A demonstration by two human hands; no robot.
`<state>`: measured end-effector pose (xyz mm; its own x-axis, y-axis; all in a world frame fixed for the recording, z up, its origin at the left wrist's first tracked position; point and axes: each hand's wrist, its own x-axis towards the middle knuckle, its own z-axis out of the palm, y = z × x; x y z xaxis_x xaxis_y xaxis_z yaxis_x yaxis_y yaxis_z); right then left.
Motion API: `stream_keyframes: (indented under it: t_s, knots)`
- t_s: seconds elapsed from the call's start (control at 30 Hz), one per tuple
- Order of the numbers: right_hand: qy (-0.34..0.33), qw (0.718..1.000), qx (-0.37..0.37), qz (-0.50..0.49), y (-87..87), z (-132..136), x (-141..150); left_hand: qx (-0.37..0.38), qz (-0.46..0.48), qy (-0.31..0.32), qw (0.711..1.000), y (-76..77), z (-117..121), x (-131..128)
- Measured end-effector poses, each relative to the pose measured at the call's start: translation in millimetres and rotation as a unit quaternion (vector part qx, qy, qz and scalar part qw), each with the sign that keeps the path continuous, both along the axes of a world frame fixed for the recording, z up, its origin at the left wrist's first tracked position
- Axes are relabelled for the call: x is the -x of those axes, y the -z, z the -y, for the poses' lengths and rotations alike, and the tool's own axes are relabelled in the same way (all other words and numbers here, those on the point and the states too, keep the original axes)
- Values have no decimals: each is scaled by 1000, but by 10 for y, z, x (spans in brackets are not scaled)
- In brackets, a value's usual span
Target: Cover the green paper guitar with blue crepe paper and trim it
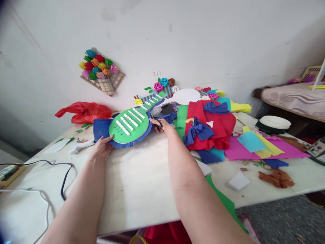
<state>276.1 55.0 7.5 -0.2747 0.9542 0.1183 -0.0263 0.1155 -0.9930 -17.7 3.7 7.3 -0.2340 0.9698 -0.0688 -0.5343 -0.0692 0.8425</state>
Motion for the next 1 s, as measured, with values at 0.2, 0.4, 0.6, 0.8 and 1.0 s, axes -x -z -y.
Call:
stream_keyframes:
  t_s: [0.2,0.4,0.6,0.8,1.0]
  knots:
    - [-17,1000,20,5,41,-44,-15,-3,1,-8,1000,-4,3,3]
    - [-15,1000,21,1,18,-4,-10,3,12,-21,1000,-12,5,-7]
    - [-2,1000,27,-8,2,18,4,-2,8,-21,1000,-2,-9,6]
    - [14,1000,27,0,6,2,19,-2,5,-23,1000,3,-18,19]
    - [20,999,32,3,-40,49,36,-1,9,-22,1000,-9,-3,13]
